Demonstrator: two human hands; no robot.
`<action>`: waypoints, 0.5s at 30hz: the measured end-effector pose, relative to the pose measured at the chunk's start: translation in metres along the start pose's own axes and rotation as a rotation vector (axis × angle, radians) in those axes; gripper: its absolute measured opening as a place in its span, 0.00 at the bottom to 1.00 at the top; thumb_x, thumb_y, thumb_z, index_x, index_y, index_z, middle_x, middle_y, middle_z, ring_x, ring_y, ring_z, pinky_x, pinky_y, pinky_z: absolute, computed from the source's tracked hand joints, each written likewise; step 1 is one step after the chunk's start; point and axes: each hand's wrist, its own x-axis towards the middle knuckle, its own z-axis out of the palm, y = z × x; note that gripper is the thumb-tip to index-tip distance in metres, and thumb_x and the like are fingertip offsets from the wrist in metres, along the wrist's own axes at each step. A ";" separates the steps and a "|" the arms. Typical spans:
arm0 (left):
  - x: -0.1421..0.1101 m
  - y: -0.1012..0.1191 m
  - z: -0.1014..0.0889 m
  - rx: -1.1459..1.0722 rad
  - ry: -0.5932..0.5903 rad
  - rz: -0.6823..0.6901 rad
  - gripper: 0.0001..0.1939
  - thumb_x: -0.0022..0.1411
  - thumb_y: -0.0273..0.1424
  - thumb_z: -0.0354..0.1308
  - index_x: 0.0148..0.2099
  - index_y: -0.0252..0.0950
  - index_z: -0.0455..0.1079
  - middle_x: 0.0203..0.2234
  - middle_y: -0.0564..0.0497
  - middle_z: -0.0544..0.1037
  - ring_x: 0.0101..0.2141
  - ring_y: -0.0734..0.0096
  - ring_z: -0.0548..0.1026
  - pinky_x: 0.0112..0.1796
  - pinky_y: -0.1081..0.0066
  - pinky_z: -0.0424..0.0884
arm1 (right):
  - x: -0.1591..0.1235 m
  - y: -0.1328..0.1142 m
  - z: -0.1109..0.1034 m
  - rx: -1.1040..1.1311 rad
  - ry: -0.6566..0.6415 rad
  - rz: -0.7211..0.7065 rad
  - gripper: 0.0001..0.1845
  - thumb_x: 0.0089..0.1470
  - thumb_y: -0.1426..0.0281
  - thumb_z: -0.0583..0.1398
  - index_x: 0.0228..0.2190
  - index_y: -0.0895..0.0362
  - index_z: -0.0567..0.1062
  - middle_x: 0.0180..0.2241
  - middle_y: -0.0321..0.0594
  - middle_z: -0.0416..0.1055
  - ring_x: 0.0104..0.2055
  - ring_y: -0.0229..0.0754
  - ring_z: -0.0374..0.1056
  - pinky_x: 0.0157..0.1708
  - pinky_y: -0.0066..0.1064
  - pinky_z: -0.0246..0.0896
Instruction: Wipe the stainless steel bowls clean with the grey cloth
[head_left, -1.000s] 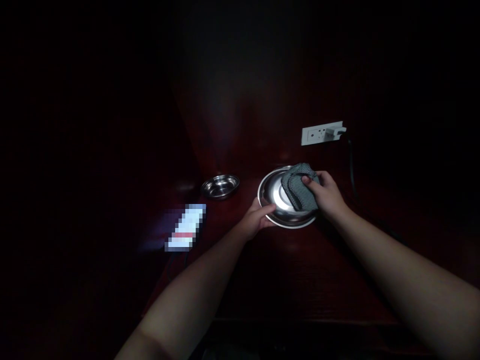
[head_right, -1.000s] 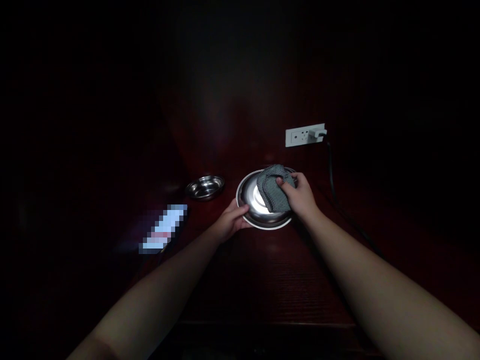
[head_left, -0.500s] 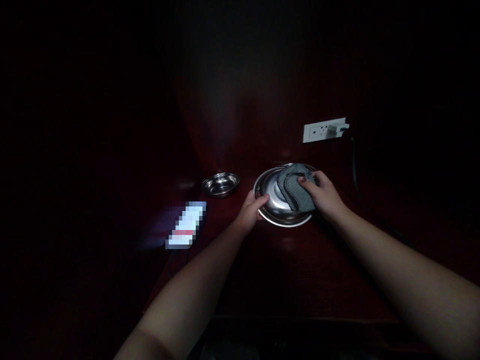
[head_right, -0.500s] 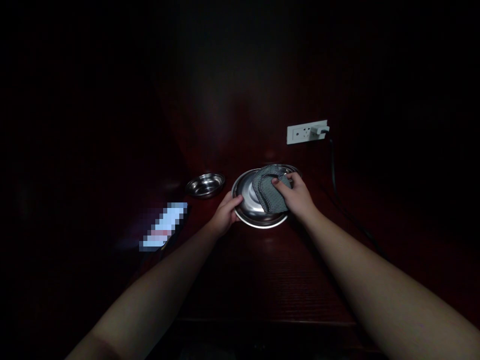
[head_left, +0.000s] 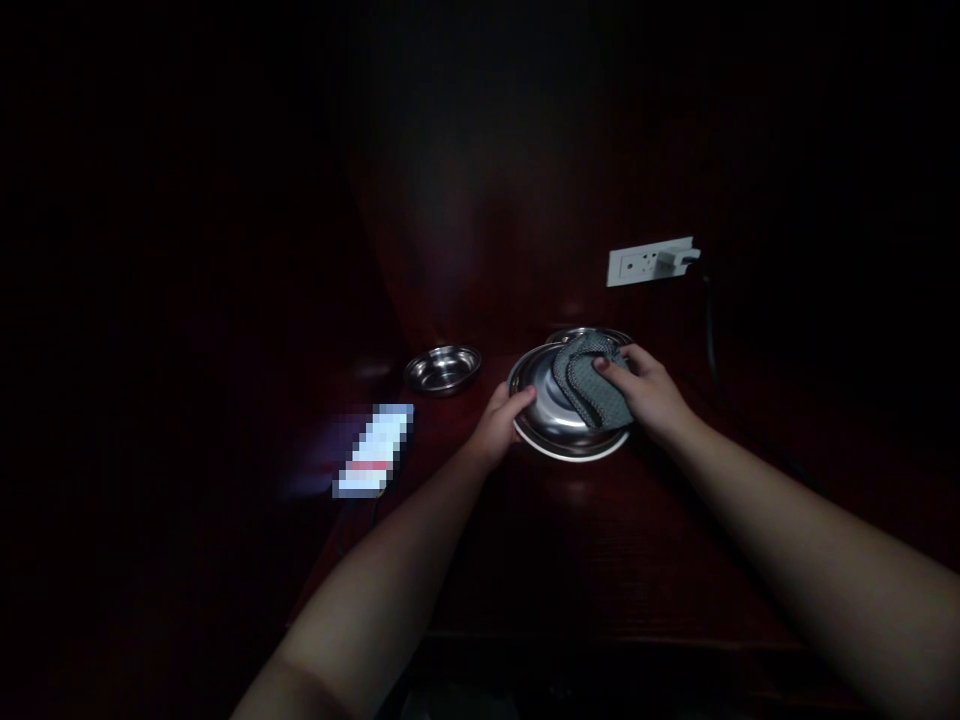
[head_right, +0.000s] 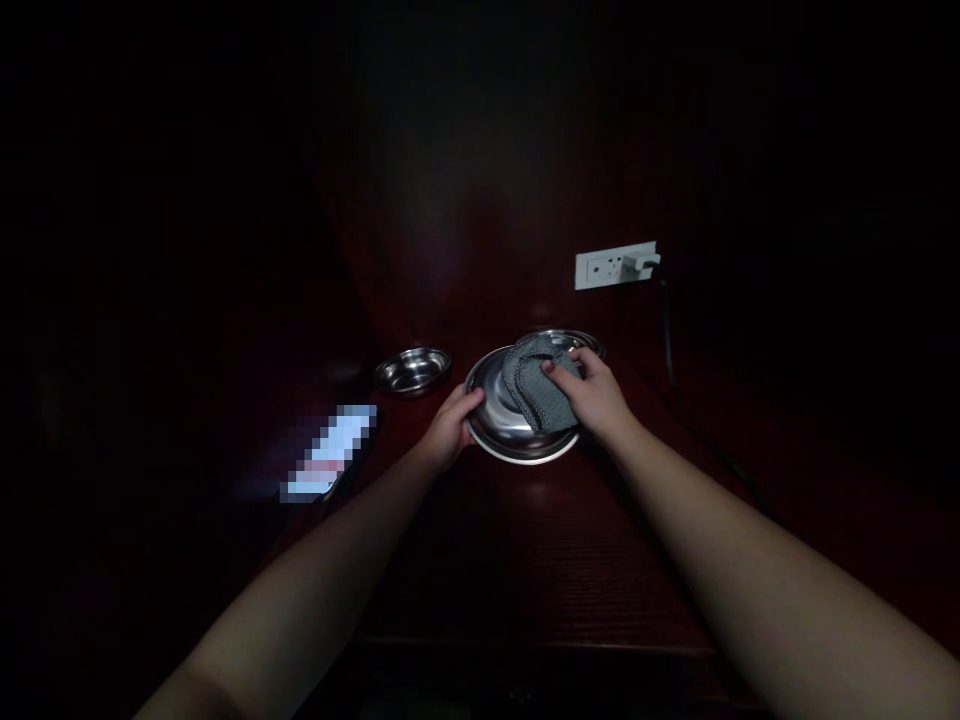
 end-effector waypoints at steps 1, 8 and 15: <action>0.001 -0.001 -0.001 0.000 -0.004 0.004 0.23 0.49 0.39 0.60 0.47 0.37 0.64 0.33 0.50 0.74 0.28 0.71 0.73 0.26 0.73 0.68 | 0.000 0.000 0.000 0.003 -0.002 0.000 0.19 0.39 0.54 0.64 0.28 0.55 0.68 0.27 0.35 0.68 0.29 0.40 0.63 0.29 0.31 0.57; 0.004 -0.004 -0.004 0.001 -0.016 0.002 0.23 0.50 0.40 0.60 0.48 0.38 0.64 0.37 0.48 0.75 0.33 0.66 0.74 0.29 0.68 0.71 | -0.001 0.000 0.002 -0.001 -0.008 -0.008 0.19 0.40 0.54 0.63 0.27 0.54 0.67 0.26 0.34 0.67 0.27 0.38 0.63 0.27 0.30 0.56; 0.002 -0.003 -0.003 -0.024 -0.006 0.014 0.23 0.49 0.39 0.61 0.46 0.37 0.65 0.36 0.48 0.75 0.33 0.66 0.75 0.31 0.67 0.71 | -0.002 0.000 0.003 -0.002 -0.018 -0.002 0.19 0.40 0.53 0.62 0.28 0.54 0.68 0.27 0.35 0.68 0.28 0.40 0.64 0.27 0.32 0.57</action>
